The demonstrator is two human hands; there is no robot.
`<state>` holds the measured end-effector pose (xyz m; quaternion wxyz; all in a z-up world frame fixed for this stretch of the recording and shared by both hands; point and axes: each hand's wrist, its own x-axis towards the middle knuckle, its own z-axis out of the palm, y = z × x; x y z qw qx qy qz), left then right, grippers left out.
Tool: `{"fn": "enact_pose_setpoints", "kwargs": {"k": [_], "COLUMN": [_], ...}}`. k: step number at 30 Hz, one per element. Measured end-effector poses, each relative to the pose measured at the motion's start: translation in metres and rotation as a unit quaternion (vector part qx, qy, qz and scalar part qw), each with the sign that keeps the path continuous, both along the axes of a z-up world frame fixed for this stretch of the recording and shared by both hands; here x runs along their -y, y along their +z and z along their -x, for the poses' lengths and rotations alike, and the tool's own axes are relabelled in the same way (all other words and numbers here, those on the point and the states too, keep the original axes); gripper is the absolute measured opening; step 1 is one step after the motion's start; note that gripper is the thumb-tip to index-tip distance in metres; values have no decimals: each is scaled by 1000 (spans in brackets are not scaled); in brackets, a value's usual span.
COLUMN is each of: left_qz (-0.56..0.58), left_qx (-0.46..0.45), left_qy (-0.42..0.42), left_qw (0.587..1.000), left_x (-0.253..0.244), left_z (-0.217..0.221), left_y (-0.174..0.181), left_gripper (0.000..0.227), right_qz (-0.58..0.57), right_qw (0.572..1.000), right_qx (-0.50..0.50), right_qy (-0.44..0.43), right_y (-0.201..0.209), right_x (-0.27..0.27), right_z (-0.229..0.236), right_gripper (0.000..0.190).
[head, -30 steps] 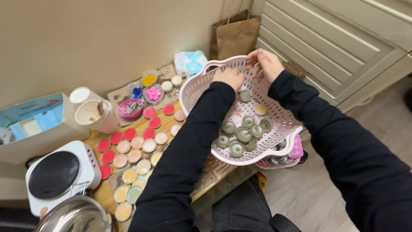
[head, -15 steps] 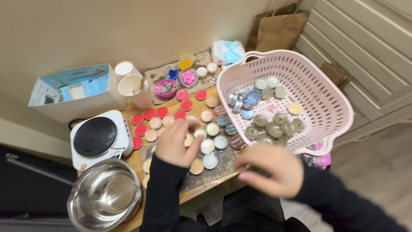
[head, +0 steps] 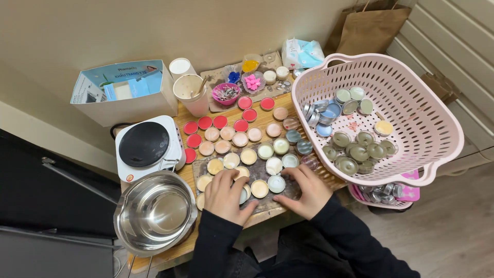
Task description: The recorder sorts and organizes small metal candle tins into baskets and trays.
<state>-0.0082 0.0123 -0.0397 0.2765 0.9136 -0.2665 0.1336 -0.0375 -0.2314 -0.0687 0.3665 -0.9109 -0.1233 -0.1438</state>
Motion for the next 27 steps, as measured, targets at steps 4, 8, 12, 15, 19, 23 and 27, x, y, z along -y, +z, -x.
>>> {"fn": "enact_pose_setpoints", "kwargs": {"k": [4,8,12,15,19,23,27], "left_qz": [-15,-53,-41,11,89,184,207], "left_qx": [-30,-92,-71,-32,-7,-48,25], "left_qy": [30,86,76,82,47,11,-76], "left_qw": [999,991,994,996,995,982,975], "left_x": [-2,-8,-13,-11,-5,8,33], "left_z": [-2,1,3,9,11,7,1], "left_y": [-5,-11,-19,-9,8,29,44], "left_gripper": [63,60,59,57,56,56,57], "right_qz": [13,34,28,-13,-70,-123,-192], "right_qw": [999,998,997,998,997,992,981], "right_qx": [1,8,15,26,-11,24,-21], "right_qy": [-34,-57,-64,-59,-35,13,-10], "right_y": [-5,-1,-2,-9,0,29,68], "right_x": [-4,-8,-9,-6,1,11,30], "right_z": [1,3,2,3,7,31,47], "right_gripper": [56,51,50,47,47,45,46]}}
